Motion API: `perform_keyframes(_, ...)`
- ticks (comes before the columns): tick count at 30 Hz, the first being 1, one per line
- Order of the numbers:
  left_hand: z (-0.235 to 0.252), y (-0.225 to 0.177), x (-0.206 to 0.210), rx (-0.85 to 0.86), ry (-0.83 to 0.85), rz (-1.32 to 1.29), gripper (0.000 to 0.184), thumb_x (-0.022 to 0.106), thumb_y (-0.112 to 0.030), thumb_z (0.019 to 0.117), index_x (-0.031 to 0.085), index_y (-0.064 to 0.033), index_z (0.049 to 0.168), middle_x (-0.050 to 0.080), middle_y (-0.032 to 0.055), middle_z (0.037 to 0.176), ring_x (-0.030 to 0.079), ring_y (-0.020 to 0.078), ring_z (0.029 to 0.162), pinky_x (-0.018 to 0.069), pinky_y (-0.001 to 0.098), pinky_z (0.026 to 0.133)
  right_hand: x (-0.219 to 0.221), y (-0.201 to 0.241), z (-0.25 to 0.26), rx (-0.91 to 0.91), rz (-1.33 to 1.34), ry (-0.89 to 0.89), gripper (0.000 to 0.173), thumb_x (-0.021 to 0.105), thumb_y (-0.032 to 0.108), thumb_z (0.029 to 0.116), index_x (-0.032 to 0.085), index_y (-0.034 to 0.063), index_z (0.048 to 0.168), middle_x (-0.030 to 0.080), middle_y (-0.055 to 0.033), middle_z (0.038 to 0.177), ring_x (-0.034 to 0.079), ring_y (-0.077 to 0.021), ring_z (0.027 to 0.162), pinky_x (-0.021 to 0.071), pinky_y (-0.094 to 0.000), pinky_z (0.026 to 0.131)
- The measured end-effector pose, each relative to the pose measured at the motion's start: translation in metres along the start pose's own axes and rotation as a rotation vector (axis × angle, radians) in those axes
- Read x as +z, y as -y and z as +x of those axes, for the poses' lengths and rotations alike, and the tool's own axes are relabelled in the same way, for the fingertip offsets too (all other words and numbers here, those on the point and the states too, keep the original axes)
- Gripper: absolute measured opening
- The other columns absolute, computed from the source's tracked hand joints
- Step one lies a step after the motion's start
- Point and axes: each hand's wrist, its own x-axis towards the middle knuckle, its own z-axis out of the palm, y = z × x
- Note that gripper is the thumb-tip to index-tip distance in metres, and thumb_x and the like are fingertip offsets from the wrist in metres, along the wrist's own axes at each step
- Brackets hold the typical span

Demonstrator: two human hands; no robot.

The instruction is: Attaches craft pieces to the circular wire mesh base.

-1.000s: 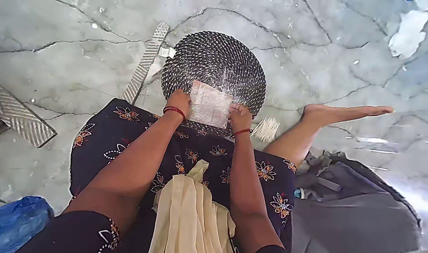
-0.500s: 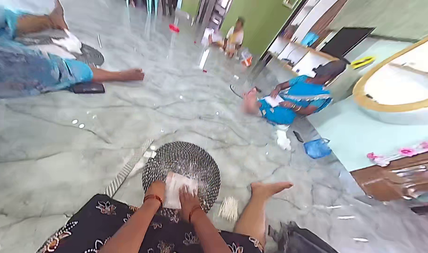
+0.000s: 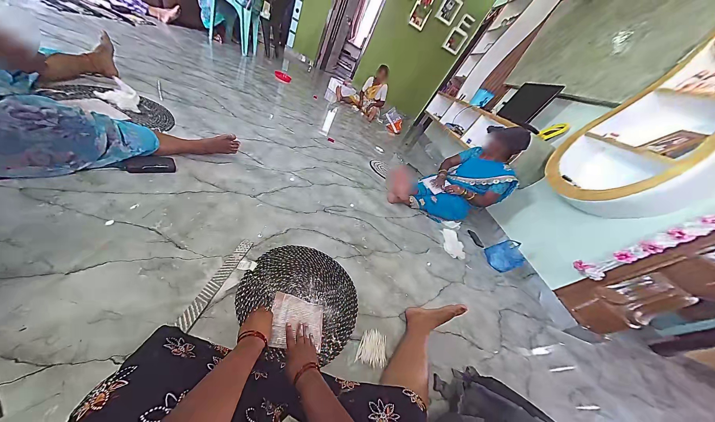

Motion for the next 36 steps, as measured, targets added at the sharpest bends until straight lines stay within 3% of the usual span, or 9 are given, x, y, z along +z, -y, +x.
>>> perform_keyframes(3,-0.006,-0.002,-0.009,-0.015,0.013,-0.051,0.036,0.061,-0.011,0.1007,0.064,0.0039,0.133,0.057,0.0268,0.145,0.055,0.0432,0.137,0.0472,0.0611,0.110,-0.019,-0.004,-0.003,-0.042,0.043,0.025,0.084,0.061,0.009,0.0982,0.012,0.0145,0.167,0.019,-0.0265,0.169,0.020,-0.0439,0.157,0.0270,-0.0597,0.124)
perform_keyframes(8,-0.012,-0.006,-0.011,-0.043,0.056,-0.103,0.035,0.052,-0.012,0.1061,0.061,0.0078,0.134,0.057,0.0306,0.143,0.054,0.0474,0.136,0.0442,0.0672,0.108,-0.048,-0.021,-0.015,-0.026,0.299,0.020,0.086,0.060,0.006,0.0993,0.004,0.0014,0.165,0.020,-0.0253,0.169,0.033,-0.0361,0.154,0.0300,-0.0475,0.125)
perform_keyframes(12,-0.001,-0.003,-0.007,-0.007,0.027,-0.079,0.026,0.057,-0.005,0.1024,0.067,0.0104,0.121,0.061,0.0334,0.134,0.057,0.0510,0.129,0.0474,0.0698,0.102,-0.044,-0.044,-0.008,0.099,0.445,-0.094,0.085,0.053,0.003,0.1000,0.002,0.0111,0.167,0.033,-0.0250,0.164,0.054,-0.0429,0.136,0.0439,-0.0599,0.111)
perform_keyframes(18,0.003,-0.005,-0.009,-0.016,0.036,-0.075,0.025,0.063,-0.003,0.0979,0.068,0.0096,0.119,0.061,0.0335,0.134,0.058,0.0506,0.129,0.0490,0.0694,0.101,-0.034,-0.042,0.005,-0.077,0.180,-0.053,0.096,0.072,0.024,0.0959,0.009,0.0009,0.165,0.021,-0.0262,0.168,0.029,-0.0396,0.155,0.0259,-0.0542,0.125)
perform_keyframes(21,-0.004,-0.006,-0.007,-0.041,0.056,-0.114,0.029,0.067,-0.008,0.0965,0.068,0.0098,0.119,0.062,0.0326,0.133,0.059,0.0498,0.127,0.0492,0.0692,0.101,-0.032,-0.020,0.002,-0.088,-0.058,0.097,0.092,0.063,0.034,0.1005,0.005,0.0052,0.166,0.015,-0.0239,0.171,0.019,-0.0393,0.158,0.0157,-0.0620,0.126)
perform_keyframes(23,-0.010,-0.010,-0.019,-0.050,0.081,-0.124,0.037,0.061,-0.011,0.1005,0.062,0.0103,0.130,0.057,0.0324,0.141,0.055,0.0489,0.134,0.0455,0.0670,0.107,-0.027,-0.010,0.002,-0.073,-0.123,0.071,0.085,0.059,0.023,0.1019,0.006,0.0065,0.166,0.012,-0.0240,0.171,0.015,-0.0410,0.159,0.0145,-0.0623,0.126)
perform_keyframes(27,-0.006,-0.005,-0.016,-0.039,0.058,-0.106,0.036,0.060,-0.009,0.0998,0.063,0.0063,0.132,0.057,0.0283,0.145,0.054,0.0458,0.136,0.0474,0.0638,0.108,-0.017,-0.002,0.006,-0.044,-0.125,0.047,0.087,0.060,0.006,0.0966,0.009,0.0112,0.167,0.013,-0.0256,0.171,0.013,-0.0433,0.159,0.0177,-0.0611,0.126)
perform_keyframes(31,-0.006,-0.003,-0.010,-0.019,0.058,-0.086,0.034,0.058,-0.008,0.1008,0.063,0.0057,0.132,0.056,0.0275,0.145,0.054,0.0434,0.137,0.0483,0.0622,0.108,-0.013,0.001,0.005,-0.006,-0.106,0.043,0.085,0.054,0.001,0.0987,0.009,0.0199,0.168,0.014,-0.0256,0.170,0.013,-0.0434,0.159,0.0198,-0.0592,0.126)
perform_keyframes(36,-0.010,-0.002,-0.011,-0.028,0.054,-0.030,0.031,0.060,-0.010,0.0998,0.066,0.0057,0.126,0.060,0.0265,0.141,0.057,0.0430,0.134,0.0500,0.0616,0.105,-0.012,0.003,0.003,-0.002,-0.078,0.028,0.085,0.054,-0.001,0.0978,0.010,0.0192,0.168,0.019,-0.0250,0.170,0.015,-0.0428,0.158,0.0198,-0.0582,0.127)
